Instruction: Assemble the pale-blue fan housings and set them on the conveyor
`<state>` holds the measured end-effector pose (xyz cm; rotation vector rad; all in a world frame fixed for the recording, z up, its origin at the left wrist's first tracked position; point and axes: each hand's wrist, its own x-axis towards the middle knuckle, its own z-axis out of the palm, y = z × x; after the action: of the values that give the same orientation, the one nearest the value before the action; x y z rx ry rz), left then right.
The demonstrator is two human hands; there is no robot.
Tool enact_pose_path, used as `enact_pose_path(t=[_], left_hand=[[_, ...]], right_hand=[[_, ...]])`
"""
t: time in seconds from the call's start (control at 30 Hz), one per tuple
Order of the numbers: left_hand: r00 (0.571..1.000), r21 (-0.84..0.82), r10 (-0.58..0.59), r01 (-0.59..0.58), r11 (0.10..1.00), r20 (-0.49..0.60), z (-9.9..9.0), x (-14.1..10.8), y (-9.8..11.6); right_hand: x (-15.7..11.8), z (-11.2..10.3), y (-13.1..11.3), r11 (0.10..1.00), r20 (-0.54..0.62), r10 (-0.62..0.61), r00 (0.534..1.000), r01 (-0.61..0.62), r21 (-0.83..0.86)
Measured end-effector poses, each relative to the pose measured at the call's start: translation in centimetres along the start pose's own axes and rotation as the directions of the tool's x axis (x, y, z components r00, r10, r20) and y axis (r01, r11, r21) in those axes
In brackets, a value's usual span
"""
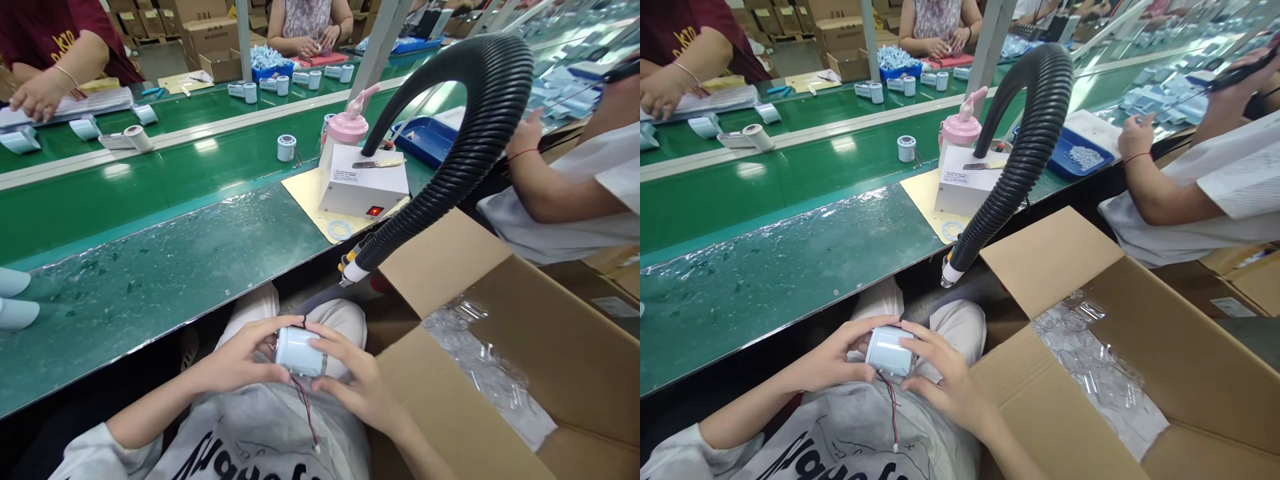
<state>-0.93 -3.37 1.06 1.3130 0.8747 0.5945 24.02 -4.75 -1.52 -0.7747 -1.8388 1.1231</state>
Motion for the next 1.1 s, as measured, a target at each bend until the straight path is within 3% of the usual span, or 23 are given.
enact_pose_path(t=[0.1, 0.17, 0.37, 0.53, 0.63, 0.7, 0.73, 0.8, 0.87, 0.9, 0.93, 1.0, 1.1], left_hand=[[0.998, -0.007, 0.035, -0.035, 0.999, 0.056, -0.5, 0.1, -0.1], [0.997, -0.081, 0.015, -0.009, 0.997, 0.072, -0.6, 0.2, -0.3], [0.985, -0.293, -0.102, 0.139, 0.946, 0.138, -0.4, 0.5, -0.9], [0.967, -0.345, -0.181, 0.234, 0.909, 0.179, 0.3, 1.3, -3.3], [0.954, -0.259, -0.266, 0.294, 0.920, 0.140, -0.5, 2.0, -3.7], [0.964, -0.077, -0.267, 0.266, 0.961, -0.011, -2.7, 2.7, -2.1], [0.969, 0.056, -0.211, 0.219, 0.974, -0.125, -4.4, 3.4, -0.7], [0.919, 0.408, -0.048, 0.220, 0.886, -0.391, -8.6, 5.5, 3.0], [0.781, 0.701, 0.221, 0.347, 0.623, -0.584, -12.9, 8.6, 7.0], [0.715, 0.752, 0.317, 0.436, 0.494, -0.623, -14.9, 10.5, 8.7], [0.696, 0.776, 0.361, 0.483, 0.404, -0.621, -16.8, 12.4, 10.1], [0.677, 0.759, 0.343, 0.570, 0.315, -0.651, -19.8, 16.1, 11.8], [0.721, 0.753, 0.221, 0.610, 0.247, -0.657, -22.6, 20.2, 11.8]], right_hand=[[0.2, 0.1, -0.2, 0.923, -0.004, 0.263, 0.965, -0.251, 0.292], [0.3, 0.0, -0.3, 0.879, 0.012, 0.331, 0.943, -0.314, 0.359], [0.1, -0.6, 0.1, 0.947, 0.010, 0.281, 0.960, -0.279, 0.162], [-0.2, 0.7, 0.3, 0.879, 0.042, 0.425, 0.904, -0.423, 0.219], [-0.5, 0.4, 1.5, 0.842, -0.019, 0.524, 0.852, -0.514, 0.163], [-1.1, -2.4, 3.3, 0.821, -0.161, 0.571, 0.805, -0.559, 0.115], [-1.7, -4.6, 4.2, 0.809, -0.276, 0.582, 0.765, -0.580, 0.100], [-3.3, -10.3, 6.1, 0.769, -0.533, 0.572, 0.623, -0.633, 0.085], [-5.4, -16.1, 7.9, 0.690, -0.703, 0.556, 0.443, -0.718, 0.093], [-6.4, -18.5, 8.8, 0.638, -0.746, 0.560, 0.362, -0.763, 0.108], [-7.4, -20.5, 9.6, 0.578, -0.765, 0.574, 0.291, -0.806, 0.127], [-9.0, -22.9, 11.2, 0.449, -0.769, 0.614, 0.179, -0.880, 0.153], [-10.7, -23.7, 12.9, 0.290, -0.768, 0.634, 0.090, -0.948, 0.129]])
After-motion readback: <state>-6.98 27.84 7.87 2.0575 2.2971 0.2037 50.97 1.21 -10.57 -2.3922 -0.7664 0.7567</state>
